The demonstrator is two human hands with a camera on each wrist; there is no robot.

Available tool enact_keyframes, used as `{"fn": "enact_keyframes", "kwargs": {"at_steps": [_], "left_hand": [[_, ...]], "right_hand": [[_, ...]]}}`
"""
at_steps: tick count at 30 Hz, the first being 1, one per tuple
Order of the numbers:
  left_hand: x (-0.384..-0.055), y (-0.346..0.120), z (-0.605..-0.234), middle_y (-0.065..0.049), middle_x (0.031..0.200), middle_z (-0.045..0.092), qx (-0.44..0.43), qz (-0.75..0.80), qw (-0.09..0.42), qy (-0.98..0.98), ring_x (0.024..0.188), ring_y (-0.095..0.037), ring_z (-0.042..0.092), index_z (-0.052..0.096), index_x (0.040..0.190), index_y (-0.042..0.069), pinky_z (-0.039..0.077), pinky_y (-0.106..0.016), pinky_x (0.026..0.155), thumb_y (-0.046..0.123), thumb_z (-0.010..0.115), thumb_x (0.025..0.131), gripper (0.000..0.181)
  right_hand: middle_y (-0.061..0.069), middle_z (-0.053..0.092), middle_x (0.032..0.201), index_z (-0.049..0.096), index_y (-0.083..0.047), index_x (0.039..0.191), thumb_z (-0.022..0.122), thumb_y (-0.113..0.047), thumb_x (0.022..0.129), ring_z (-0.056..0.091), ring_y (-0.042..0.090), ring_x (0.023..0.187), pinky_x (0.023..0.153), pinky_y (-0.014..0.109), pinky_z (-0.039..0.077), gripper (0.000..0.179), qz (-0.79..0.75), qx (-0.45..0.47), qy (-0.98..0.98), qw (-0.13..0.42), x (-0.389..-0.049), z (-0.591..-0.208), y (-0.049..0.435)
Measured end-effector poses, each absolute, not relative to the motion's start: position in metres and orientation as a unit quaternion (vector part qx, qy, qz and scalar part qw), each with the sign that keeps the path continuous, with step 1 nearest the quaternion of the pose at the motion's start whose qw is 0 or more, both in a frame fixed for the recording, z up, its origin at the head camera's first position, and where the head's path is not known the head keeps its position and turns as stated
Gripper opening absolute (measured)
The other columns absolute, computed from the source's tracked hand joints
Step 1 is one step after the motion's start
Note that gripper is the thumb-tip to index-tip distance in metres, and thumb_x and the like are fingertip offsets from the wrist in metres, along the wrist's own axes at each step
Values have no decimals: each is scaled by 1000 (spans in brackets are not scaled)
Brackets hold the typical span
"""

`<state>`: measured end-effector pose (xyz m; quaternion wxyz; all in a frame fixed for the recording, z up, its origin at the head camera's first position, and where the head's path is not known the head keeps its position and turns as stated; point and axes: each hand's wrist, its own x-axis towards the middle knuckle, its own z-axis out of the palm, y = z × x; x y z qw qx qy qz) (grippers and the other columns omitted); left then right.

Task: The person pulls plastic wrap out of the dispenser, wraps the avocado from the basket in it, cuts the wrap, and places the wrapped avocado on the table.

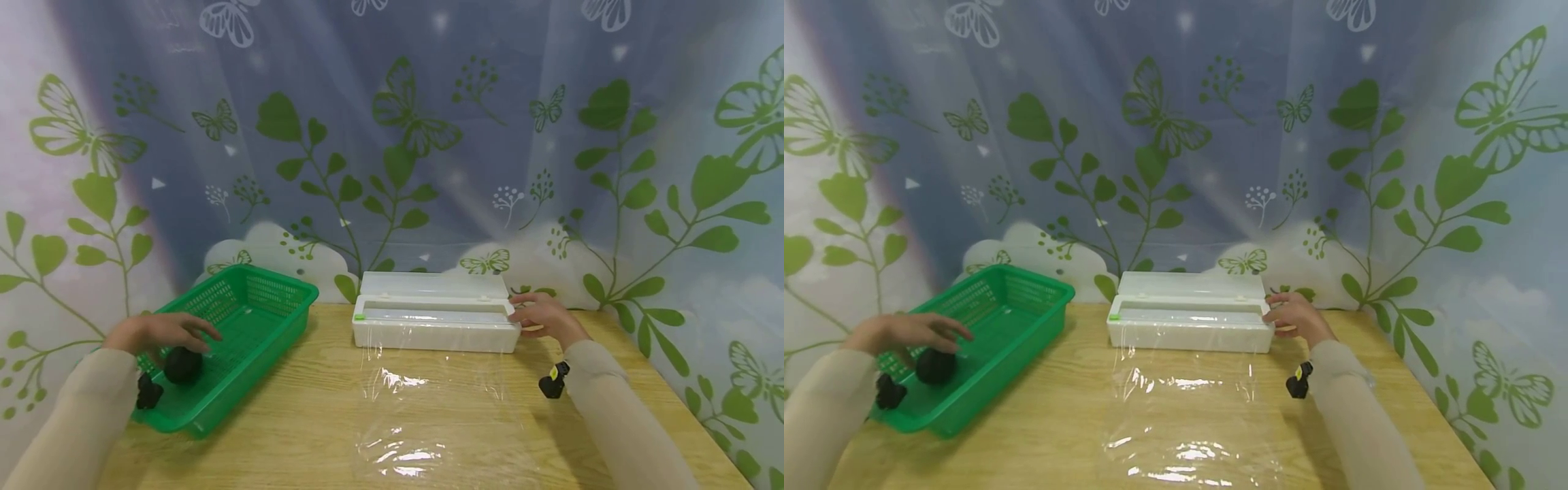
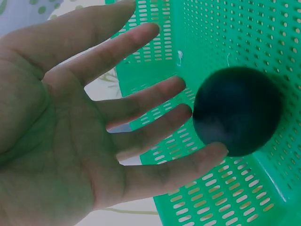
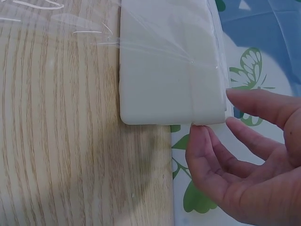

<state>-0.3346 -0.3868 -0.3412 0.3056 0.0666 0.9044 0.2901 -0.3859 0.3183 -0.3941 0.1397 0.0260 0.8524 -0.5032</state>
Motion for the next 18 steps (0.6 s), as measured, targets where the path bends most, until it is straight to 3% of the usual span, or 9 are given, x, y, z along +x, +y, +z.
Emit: {"fn": "enact_keyframes", "kwargs": {"at_steps": [7,14,18], "left_hand": [[-344,-396,-342,-45,157,15,35,279,295,913,140,-69,24,43,151,0,53,-71,95,28,63,102,60],[-356,-407,-346,-48,153,25,42,221,301,927,130,-68,41,43,148,-8,48,-68,104,28,64,101,62],[-357,-412,-354,-48,153,25,28,227,301,926,129,-67,44,43,149,-7,52,-63,102,27,68,99,66]], "right_hand": [[6,59,110,35,2,156,68,-12,98,62,19,95,92,44,59,68,-507,32,850,142,-385,-393,318],[4,59,107,36,2,156,69,-12,98,61,19,92,87,40,60,68,-506,33,850,143,-386,-394,319],[2,60,103,35,2,156,69,-12,98,61,16,88,90,42,60,69,-507,30,849,143,-386,-394,319]]}}
